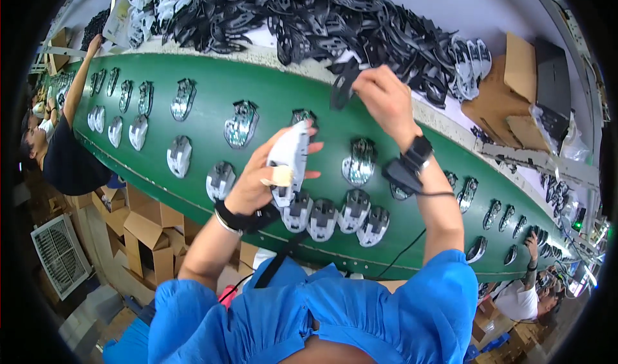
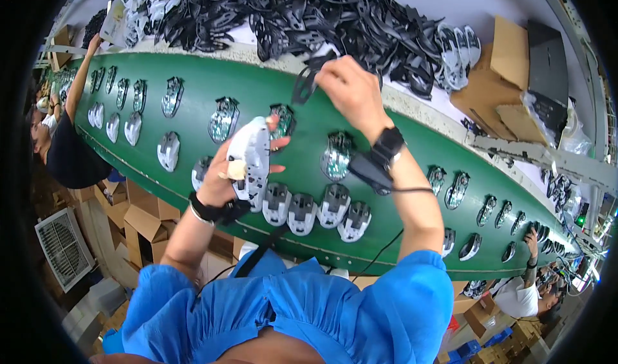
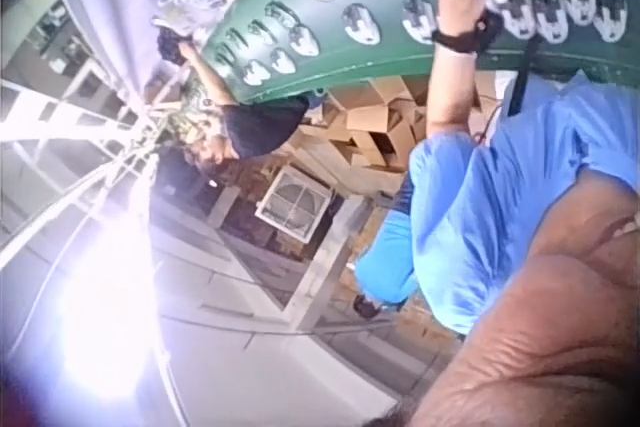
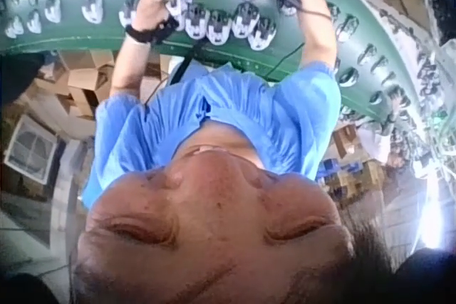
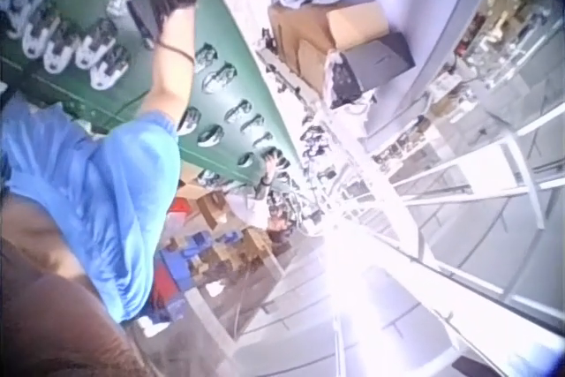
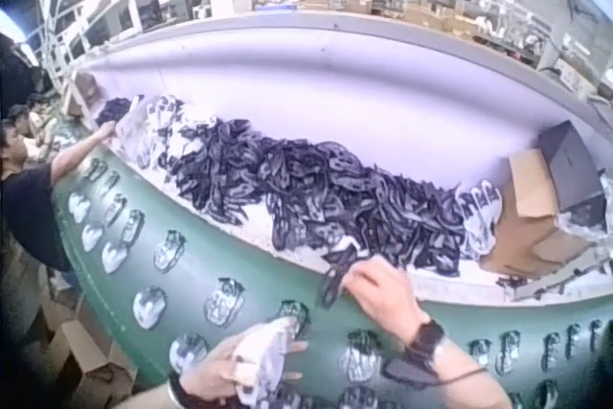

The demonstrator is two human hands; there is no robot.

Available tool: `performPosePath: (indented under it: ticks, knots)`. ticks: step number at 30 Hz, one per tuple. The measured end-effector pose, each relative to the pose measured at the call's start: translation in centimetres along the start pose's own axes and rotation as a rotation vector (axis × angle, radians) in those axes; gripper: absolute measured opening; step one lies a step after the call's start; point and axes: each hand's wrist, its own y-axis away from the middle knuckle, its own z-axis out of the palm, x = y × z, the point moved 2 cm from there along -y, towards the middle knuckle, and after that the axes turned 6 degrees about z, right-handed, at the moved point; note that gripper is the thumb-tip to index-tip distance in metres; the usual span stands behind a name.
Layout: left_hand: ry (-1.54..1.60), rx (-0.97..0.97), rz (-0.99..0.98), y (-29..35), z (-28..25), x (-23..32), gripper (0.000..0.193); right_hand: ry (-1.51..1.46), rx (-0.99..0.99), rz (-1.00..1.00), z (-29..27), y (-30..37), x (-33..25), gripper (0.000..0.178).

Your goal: Assembling various components of computer mice on a production line.

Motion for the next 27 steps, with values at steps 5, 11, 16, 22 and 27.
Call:
performPosePath:
  ticks: [5, 11, 16, 22, 27]
  knots:
    - [-0.802, -0.534, -0.024, -0.3, 7.0, -1.0, 0.082, -0.083, -0.091, -0.175, -8.7, 3.7, -6.9, 0.026]
    - [-1.188, -0.518, 0.199, 3.2, 13.3, -6.3, 0.078, -0.792, 0.132, 0.859, -15.1, 11.8, -10.2, 0.034]
    - [-1.333, -0.57, 0.35, 5.2, 16.5, -11.2, 0.077, -0.901, -0.024, 1.065, -17.1, 15.8, -10.9, 0.021]
    - [-1.184, -0.589, 0.422, 6.6, 18.6, -15.8, 0.076, -0.794, -0.061, 1.086, -19.3, 16.3, -9.4, 0.012]
    - [-0.395, -0.131, -0.002, 6.1, 16.2, -16.8, 0.078, -0.713, 0.279, 1.093, -27.8, 12.8, -2.1, 0.02]
